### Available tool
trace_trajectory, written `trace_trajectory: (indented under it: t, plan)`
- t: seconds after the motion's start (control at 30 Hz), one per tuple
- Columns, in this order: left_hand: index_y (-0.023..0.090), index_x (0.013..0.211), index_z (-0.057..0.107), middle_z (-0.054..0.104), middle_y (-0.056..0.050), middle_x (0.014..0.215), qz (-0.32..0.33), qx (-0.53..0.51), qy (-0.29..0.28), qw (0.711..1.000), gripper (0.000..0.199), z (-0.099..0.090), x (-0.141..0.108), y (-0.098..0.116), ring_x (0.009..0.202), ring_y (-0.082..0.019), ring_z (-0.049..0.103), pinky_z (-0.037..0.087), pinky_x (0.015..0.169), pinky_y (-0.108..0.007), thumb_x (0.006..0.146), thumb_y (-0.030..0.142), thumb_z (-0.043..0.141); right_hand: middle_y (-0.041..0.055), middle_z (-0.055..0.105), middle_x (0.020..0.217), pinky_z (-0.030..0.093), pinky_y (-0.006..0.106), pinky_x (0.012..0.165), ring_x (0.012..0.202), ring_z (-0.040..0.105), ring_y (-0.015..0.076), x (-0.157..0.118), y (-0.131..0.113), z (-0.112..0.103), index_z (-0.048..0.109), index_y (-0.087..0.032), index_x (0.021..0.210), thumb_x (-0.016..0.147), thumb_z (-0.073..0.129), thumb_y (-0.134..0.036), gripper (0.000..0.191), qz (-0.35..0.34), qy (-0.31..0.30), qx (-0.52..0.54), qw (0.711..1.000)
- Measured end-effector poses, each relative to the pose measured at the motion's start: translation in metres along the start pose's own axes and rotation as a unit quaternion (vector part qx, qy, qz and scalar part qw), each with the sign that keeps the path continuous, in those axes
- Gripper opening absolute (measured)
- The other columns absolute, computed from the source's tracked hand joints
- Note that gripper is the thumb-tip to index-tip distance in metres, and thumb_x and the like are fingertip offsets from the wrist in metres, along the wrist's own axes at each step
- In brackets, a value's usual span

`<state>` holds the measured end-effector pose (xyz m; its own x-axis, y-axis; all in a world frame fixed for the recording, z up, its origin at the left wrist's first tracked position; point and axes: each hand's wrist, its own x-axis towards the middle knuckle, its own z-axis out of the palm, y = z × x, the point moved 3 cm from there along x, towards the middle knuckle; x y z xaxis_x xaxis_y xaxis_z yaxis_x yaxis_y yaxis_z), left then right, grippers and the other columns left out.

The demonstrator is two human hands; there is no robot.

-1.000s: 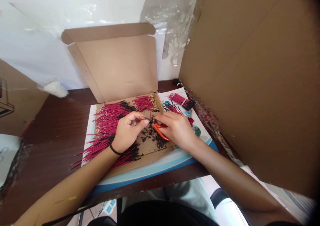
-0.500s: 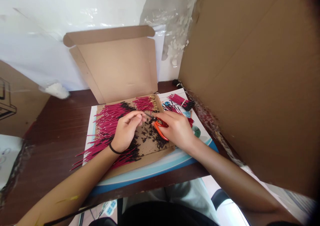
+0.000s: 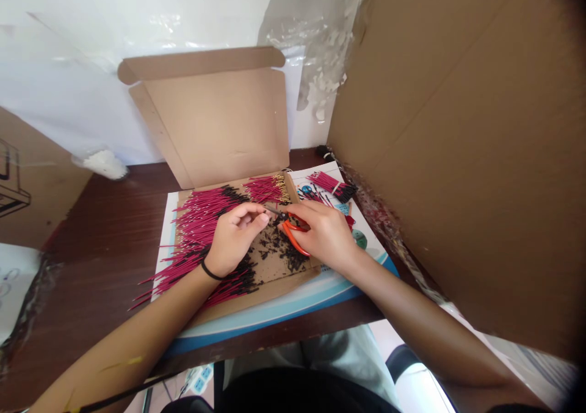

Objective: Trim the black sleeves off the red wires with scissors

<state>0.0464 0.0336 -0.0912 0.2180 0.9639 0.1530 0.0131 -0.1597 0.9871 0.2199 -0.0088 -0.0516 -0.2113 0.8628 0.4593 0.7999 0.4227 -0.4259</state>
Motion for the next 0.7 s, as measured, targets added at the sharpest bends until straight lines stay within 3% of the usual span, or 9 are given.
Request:
trace_trajectory:
  t: [0.3, 0.7]
  plan:
    - [0.016, 0.082, 0.068, 0.069, -0.002, 0.077, 0.002, 0.034, 0.004, 0.999, 0.023, 0.0, 0.0, 0.003, 0.067, -0.012, 0.061, 0.049, 0.065, -0.024, 0.072, 0.036, 0.074, 0.0039, 0.067, 0.079, 0.041, 0.023, 0.057, 0.064, 0.058, 0.0127, -0.001, -0.002, 0.003, 0.072, -0.017, 0.102, 0.085, 0.059, -0.026, 0.022, -0.018, -0.002, -0.01, 1.0]
    - [0.015, 0.076, 0.068, 0.068, -0.002, 0.07, -0.035, 0.076, 0.008, 0.997, 0.025, 0.0, -0.001, 0.004, 0.058, -0.011, 0.054, 0.043, 0.057, -0.024, 0.068, 0.038, 0.074, 0.0025, 0.072, 0.083, 0.041, 0.023, 0.06, 0.072, 0.064, 0.015, -0.002, 0.008, 0.002, 0.072, -0.023, 0.102, 0.084, 0.063, -0.023, 0.02, -0.058, -0.031, -0.056, 0.996]
